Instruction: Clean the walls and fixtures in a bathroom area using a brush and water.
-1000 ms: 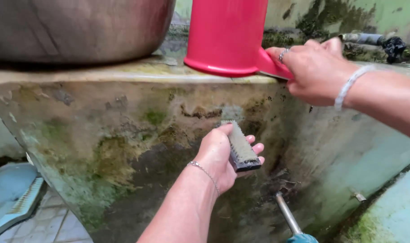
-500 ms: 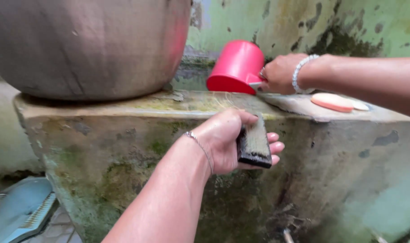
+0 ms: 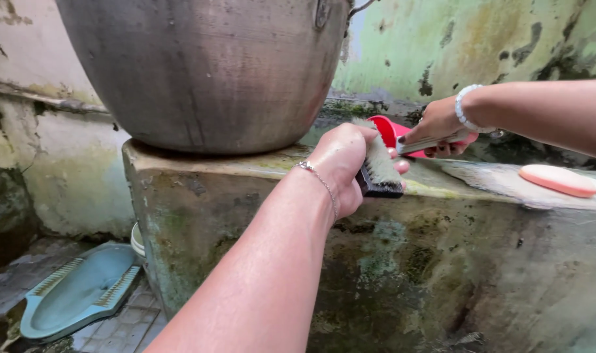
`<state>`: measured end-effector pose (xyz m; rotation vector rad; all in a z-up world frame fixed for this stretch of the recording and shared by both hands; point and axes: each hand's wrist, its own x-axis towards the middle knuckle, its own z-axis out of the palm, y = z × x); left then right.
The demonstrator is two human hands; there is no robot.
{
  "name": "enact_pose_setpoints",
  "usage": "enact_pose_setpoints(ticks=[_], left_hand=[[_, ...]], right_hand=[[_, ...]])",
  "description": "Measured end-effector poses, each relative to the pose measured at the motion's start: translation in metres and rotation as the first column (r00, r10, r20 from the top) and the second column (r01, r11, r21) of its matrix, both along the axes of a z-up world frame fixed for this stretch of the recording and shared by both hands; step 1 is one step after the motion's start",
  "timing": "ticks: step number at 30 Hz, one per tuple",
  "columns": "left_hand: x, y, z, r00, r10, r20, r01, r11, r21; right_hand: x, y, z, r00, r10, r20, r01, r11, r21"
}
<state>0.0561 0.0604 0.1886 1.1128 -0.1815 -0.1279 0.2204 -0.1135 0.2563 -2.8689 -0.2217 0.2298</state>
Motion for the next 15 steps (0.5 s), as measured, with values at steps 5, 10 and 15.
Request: enact_pose_setpoints(ticks=[5, 10, 15], left_hand=[[-0.003, 0.009, -0.003, 0.994, 0.113, 0.013, -0.111, 0.991, -0.078], [-0.004, 0.009, -0.011, 0.991, 0.134, -0.017, -0.135, 0.983, -0.125], [-0.014, 0.000, -0.010, 0.997, 0.077, -0.005, -0.076, 0.984, -0.163]], right_hand=[[0.000, 0.016, 0.001, 0.917, -0.125, -0.379, 0.359, 0.677, 0.643], [0.008, -0.003, 0.029, 0.858, 0.019, -0.513, 0.474, 0.355, 0.806], [-0.013, -0.053, 0.068, 0.873, 0.082, -0.480, 0.423, 0.360, 0.832]])
